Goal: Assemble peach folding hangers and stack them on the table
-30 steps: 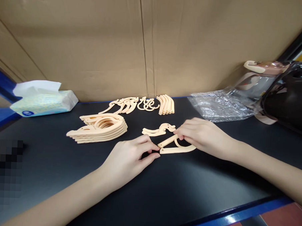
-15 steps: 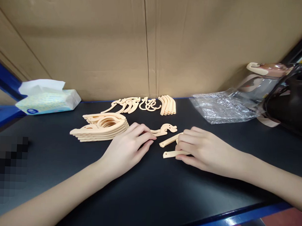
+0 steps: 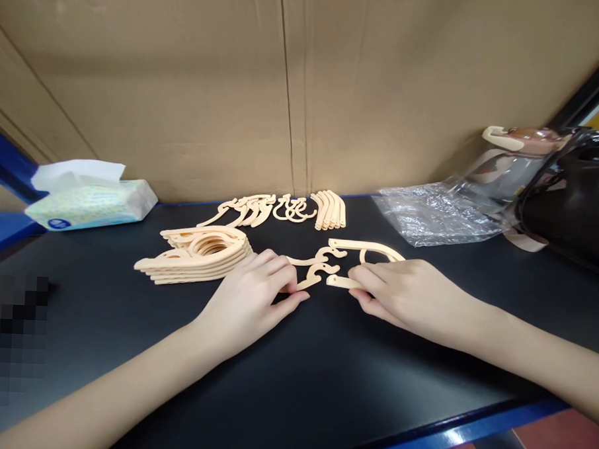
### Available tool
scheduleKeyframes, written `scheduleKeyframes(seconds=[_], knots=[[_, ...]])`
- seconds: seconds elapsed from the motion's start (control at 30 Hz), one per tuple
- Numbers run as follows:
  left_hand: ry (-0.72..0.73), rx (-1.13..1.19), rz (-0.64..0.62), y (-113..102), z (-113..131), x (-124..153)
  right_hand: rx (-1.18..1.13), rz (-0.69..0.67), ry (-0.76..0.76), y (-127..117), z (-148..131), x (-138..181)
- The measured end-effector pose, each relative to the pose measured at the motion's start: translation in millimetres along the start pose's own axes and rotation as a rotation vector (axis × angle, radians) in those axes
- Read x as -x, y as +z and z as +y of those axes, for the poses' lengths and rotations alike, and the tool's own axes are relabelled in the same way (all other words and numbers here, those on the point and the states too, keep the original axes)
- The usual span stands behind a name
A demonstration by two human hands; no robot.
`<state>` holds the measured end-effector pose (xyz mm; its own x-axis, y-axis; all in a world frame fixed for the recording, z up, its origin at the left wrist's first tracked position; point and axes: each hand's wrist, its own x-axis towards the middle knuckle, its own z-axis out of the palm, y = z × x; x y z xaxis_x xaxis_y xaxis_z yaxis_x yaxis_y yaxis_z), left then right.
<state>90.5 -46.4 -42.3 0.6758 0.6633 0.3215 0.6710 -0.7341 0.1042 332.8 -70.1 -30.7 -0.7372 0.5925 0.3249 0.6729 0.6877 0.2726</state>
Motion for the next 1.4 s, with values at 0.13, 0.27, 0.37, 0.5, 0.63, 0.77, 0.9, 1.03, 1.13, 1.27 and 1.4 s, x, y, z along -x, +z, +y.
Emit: scheduleKeyframes(seconds=[0.13,0.27,0.37,0.5,0.63,0.77,0.9,1.03,1.13,1.27,1.4], knots=[[-0.023,0.03,-0.002,0.6,2.4,0.6,-0.059,-0.038,0.035,2.3,0.0,-2.7],[-0.088,0.092,-0.019,2.2,4.2,1.2,-0.173,-0.069,0.064,2.3,-0.6,-5.5],[-0.159,0.203,-0.044,2.8,4.1,2.3,-0.225,-0.105,0.078,2.5,-0.1,-6.3],[-0.23,0.307,-0.096,0.0,3.7,3.2,-0.227,-0.152,0.098,4.8,4.0,-5.1],[-0.34,0.365,-0.178,-4.8,3.8,3.5,-0.233,-0.166,0.073,7.4,9.0,-3.6],[-0.358,0.374,-0.227,-8.6,5.5,4.0,-0.254,-0.162,0.067,8.1,11.1,-3.6],[-0.241,0.271,-0.238,-12.3,11.4,4.8,-0.273,-0.163,0.064,7.5,11.3,-3.9],[-0.131,0.117,-0.245,-14.4,17.9,6.2,-0.291,-0.139,0.071,6.8,11.3,-3.0],[-0.115,0.09,-0.254,-15.2,19.4,6.3,-0.326,-0.094,0.085,5.6,11.0,-2.4],[-0.058,0.064,-0.261,-15.6,16.7,5.8,-0.348,-0.082,0.07,3.1,10.1,-2.6],[-0.08,0.084,-0.229,-13.3,12.5,8.4,-0.369,-0.105,0.07,3.0,9.9,-2.9]])
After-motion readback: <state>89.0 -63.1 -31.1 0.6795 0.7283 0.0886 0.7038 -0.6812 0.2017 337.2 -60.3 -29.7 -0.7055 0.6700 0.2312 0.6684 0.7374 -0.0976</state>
